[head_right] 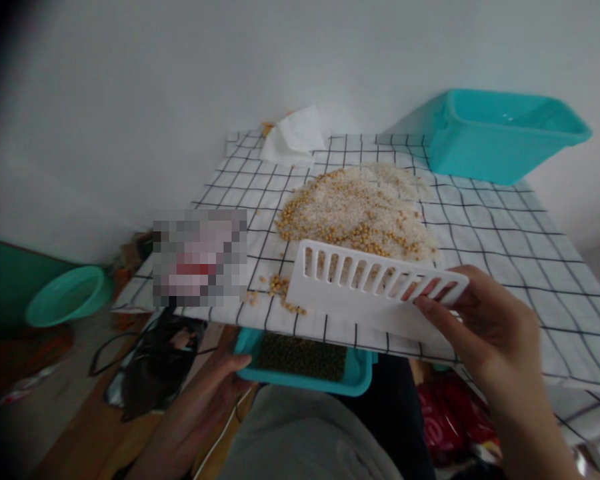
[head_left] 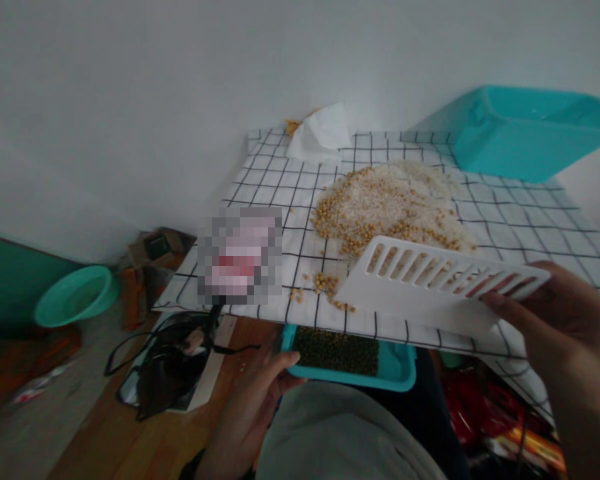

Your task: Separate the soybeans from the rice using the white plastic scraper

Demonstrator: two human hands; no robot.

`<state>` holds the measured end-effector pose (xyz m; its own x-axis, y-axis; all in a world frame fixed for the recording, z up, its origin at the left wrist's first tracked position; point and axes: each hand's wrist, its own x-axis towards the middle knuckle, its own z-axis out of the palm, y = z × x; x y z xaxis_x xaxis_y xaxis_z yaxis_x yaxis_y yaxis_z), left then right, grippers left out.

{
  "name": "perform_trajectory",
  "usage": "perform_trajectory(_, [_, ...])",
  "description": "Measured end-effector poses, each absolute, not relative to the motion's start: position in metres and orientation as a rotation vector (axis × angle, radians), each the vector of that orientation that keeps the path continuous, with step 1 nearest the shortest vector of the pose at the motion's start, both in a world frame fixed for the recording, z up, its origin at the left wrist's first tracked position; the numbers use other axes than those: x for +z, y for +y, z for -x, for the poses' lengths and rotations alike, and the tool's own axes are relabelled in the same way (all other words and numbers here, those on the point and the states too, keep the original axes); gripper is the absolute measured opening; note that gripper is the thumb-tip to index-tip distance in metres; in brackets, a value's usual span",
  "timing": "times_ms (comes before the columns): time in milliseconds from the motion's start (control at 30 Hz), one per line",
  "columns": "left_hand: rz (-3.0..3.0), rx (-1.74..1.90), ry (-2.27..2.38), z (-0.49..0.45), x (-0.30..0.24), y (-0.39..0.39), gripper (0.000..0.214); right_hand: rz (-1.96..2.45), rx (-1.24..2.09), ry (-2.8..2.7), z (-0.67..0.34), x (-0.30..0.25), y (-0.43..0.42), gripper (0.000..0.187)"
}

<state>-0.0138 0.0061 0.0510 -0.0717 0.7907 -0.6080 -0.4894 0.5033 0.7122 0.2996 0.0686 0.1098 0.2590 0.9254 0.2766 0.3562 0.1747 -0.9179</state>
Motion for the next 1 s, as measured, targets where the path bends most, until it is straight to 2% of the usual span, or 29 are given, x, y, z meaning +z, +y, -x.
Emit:
perform_trajectory(100, [-0.316,1.093,1.249,0.014,0.052,0.007,0.029,1.403,0.693,-1.348,-0.297,0.117,0.067,0.017])
perform_trajectory(200, [-0.305,1.085,1.254,0.013,0.054,0.007,0.024,1.395,0.674,-1.385,-0.296,0.122,0.066,0.014])
perform_trajectory(333, [-0.278,1.089,1.255,0.012,0.055,0.007,0.040,1.380,0.660,-1.421,-0.295,0.120,0.066,0.013])
perform_trajectory(467, [-0.308,1.080,1.246,0.012,0.054,0.008,0.038,1.327,0.692,-1.394,-0.295,0.113,0.067,0.015])
perform_trajectory(667, [-0.322,1.088,1.250,0.015,0.050,0.004,0.048,1.320,0.654,-1.422,-0.291,0.115,0.067,0.015])
perform_trajectory(1000, [-0.276,1.089,1.255,0.015,0.048,0.005,0.047,1.345,0.669,-1.420,-0.291,0.115,0.066,0.014])
